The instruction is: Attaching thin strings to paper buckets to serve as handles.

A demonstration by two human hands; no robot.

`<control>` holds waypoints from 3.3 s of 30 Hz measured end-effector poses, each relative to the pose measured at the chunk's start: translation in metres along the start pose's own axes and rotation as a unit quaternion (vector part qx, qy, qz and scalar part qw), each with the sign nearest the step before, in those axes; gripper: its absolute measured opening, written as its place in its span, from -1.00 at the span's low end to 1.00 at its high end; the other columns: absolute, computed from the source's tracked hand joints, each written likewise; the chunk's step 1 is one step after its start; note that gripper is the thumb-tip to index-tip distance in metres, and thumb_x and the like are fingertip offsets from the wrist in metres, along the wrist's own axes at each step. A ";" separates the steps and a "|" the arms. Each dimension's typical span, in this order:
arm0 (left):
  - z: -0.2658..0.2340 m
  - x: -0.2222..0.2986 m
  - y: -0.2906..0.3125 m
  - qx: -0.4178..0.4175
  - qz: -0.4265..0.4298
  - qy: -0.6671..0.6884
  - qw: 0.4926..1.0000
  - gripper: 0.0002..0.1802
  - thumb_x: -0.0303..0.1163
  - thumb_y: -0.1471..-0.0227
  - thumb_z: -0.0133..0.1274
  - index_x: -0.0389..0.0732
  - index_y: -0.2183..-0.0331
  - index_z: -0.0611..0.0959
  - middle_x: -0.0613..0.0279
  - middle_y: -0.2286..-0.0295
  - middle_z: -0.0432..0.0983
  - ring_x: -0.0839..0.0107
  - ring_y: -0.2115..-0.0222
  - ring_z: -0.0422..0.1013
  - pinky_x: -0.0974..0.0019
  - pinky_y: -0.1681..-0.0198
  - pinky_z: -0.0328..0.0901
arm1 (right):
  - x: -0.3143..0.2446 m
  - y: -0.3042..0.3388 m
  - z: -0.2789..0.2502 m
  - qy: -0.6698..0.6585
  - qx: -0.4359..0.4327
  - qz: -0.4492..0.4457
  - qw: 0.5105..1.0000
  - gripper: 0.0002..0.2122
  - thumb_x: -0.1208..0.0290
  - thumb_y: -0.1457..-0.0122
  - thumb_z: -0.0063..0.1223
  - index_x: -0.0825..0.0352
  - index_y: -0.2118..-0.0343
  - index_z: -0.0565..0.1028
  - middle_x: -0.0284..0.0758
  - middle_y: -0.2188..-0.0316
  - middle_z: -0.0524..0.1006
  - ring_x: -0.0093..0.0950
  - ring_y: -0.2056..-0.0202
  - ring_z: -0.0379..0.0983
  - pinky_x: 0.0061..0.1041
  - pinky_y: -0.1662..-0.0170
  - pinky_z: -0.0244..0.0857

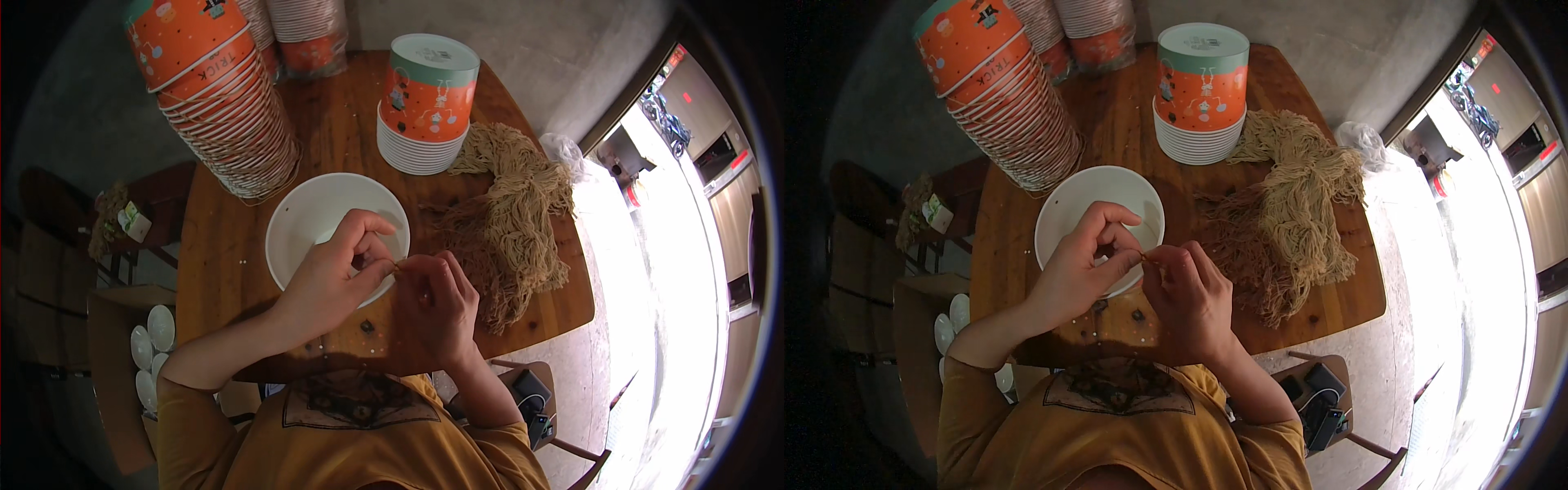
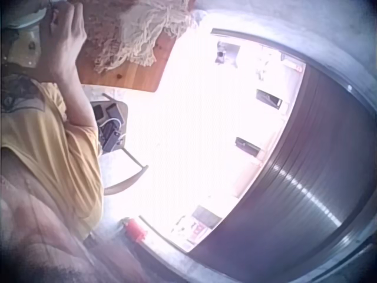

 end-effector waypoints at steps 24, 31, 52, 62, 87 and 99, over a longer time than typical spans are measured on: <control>0.000 -0.012 -0.001 -0.067 -0.003 -0.104 0.992 -0.88 -0.56 -0.05 0.02 -0.27 0.29 0.50 0.32 0.44 0.37 0.56 0.43 0.30 0.43 0.36 0.26 | 0.020 0.001 0.003 -0.080 -0.002 0.078 0.994 -0.86 0.63 -0.04 0.18 0.29 0.34 0.50 -0.30 0.50 0.56 -0.53 0.55 0.49 -0.56 0.44 0.38; -0.001 -0.010 -0.002 -0.066 -0.011 -0.128 0.989 -0.94 -0.56 -0.05 0.03 -0.28 0.34 0.52 0.29 0.45 0.37 0.54 0.45 0.31 0.43 0.36 0.26 | 0.027 0.003 0.002 -0.115 -0.022 0.089 0.989 -0.88 0.61 -0.05 0.19 0.31 0.37 0.49 -0.30 0.49 0.52 -0.54 0.52 0.47 -0.58 0.45 0.35; 0.003 0.011 0.002 -0.042 0.129 -0.206 0.969 -0.94 -0.56 -0.06 0.00 -0.26 0.38 0.45 0.10 0.42 0.40 0.05 0.33 0.36 0.10 0.27 0.28 | -0.002 -0.005 -0.013 0.005 -0.122 -0.033 0.992 -0.90 0.53 -0.01 0.14 0.28 0.38 0.50 -0.32 0.52 0.47 -0.27 0.48 0.50 -0.38 0.45 0.41; -0.008 0.002 0.025 -0.127 0.021 -0.282 0.951 -0.76 -0.30 -0.03 0.17 -0.21 0.37 0.47 0.15 0.41 0.41 0.10 0.36 0.38 0.12 0.30 0.29 | 0.000 -0.025 -0.035 0.001 -0.218 -0.018 0.976 -0.89 0.58 0.01 0.21 0.30 0.38 0.56 -0.30 0.42 0.51 -0.32 0.40 0.53 -0.41 0.36 0.41; -0.058 -0.013 0.039 0.082 0.031 -0.344 0.935 -0.83 -0.35 -0.03 0.07 -0.25 0.46 0.51 0.09 0.52 0.46 0.11 0.35 0.39 0.15 -0.03 0.10 | -0.026 -0.048 0.079 -0.012 -0.226 -0.144 0.963 -0.92 0.49 -0.09 0.12 0.31 0.40 0.44 -0.23 0.47 0.46 -0.14 0.42 0.48 -0.25 0.41 0.40; -0.068 0.004 0.054 0.053 0.114 -0.316 0.940 -0.80 -0.51 0.13 0.17 -0.23 0.38 0.51 0.12 0.32 0.39 0.07 0.23 0.36 0.13 -0.02 0.18 | -0.015 -0.056 0.089 0.085 -0.206 -0.154 0.963 -0.88 0.52 -0.10 0.02 0.38 0.40 0.31 -0.12 0.50 0.44 -0.12 0.47 0.48 -0.24 0.44 0.41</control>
Point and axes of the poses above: each hand's wrist, its own y-axis away from the middle knuckle, its own z-axis out of the palm, x = y × z, the point moved 7 cm from there along -y, towards the middle knuckle
